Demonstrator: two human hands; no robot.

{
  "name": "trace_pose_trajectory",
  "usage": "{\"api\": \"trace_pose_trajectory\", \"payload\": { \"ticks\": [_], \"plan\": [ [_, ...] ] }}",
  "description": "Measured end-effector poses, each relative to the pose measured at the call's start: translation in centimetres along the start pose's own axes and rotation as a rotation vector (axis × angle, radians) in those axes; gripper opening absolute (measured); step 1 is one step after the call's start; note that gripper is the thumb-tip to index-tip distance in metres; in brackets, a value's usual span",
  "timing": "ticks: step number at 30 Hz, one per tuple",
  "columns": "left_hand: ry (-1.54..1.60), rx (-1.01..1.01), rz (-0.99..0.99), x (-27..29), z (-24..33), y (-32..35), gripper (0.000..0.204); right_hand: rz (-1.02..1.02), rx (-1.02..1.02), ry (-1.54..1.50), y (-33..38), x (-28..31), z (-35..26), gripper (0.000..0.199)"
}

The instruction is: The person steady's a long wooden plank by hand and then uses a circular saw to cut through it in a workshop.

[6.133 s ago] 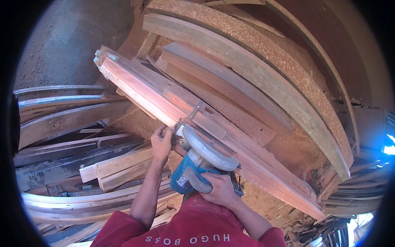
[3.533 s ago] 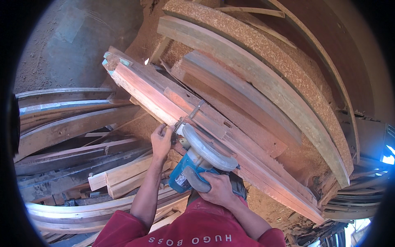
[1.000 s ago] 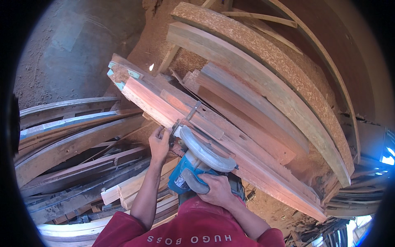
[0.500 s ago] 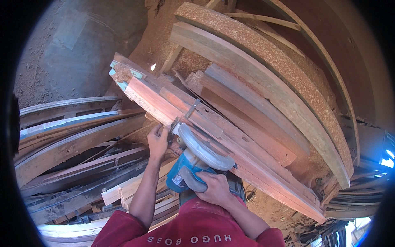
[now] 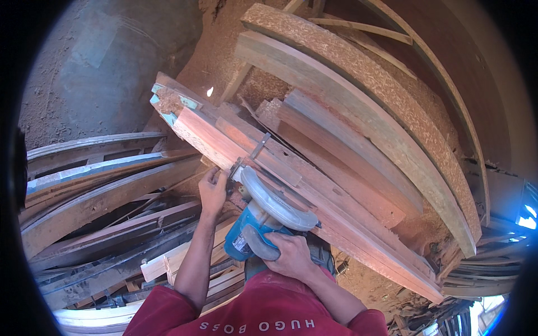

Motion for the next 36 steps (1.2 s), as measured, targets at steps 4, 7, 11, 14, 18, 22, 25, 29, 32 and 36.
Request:
{"api": "trace_pose_trajectory", "payload": {
  "ticks": [4,7,11,14,18,22,25,29,32,36],
  "plan": [
    [0.028,0.005,0.004,0.1,-0.2,-0.6,0.064,-0.014,-0.006,-0.004,-0.4,-0.4,-0.1,0.045],
    [0.021,0.005,-0.003,0.3,-0.2,-1.2,0.064,-0.014,-0.004,0.000,-0.7,-0.7,-0.3,0.045],
    [-0.032,0.002,-0.022,0.6,0.1,-1.7,0.064,-0.029,-0.019,0.005,-1.2,-0.9,-0.6,0.045],
    [-0.008,0.010,-0.007,0.7,0.1,-2.1,0.064,-0.019,-0.012,0.009,-1.5,-1.2,-0.7,0.044],
    [-0.015,0.008,-0.011,0.9,0.6,-2.5,0.064,-0.011,-0.008,0.004,-1.9,-1.5,-0.8,0.044],
    [0.048,0.079,-0.003,0.8,1.7,-2.4,0.065,0.046,0.017,-0.046,-2.6,-1.6,-1.4,0.035],
    [0.049,0.069,-0.014,1.0,1.2,-3.0,0.065,0.046,0.017,-0.043,-3.0,-1.7,-1.7,0.035],
    [0.035,0.043,-0.013,1.2,1.1,-3.6,0.064,0.008,-0.005,-0.001,-3.2,-2.1,-1.6,0.042],
    [-0.017,-0.039,-0.006,1.4,1.0,-4.2,0.063,0.002,-0.010,-0.005,-3.4,-2.3,-1.7,0.043],
    [0.004,0.013,-0.022,1.4,1.6,-4.3,0.062,0.007,-0.013,-0.001,-3.7,-2.4,-1.7,0.042]
  ]
}}
Point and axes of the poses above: each hand's wrist, its own y-axis away from the middle knuckle, its own x-axis out of the back of the hand, z = x × y, the point moved 4 cm from there along -y, towards the middle knuckle, and after that the axes turned 14 degrees about z, right-handed, at the moved point
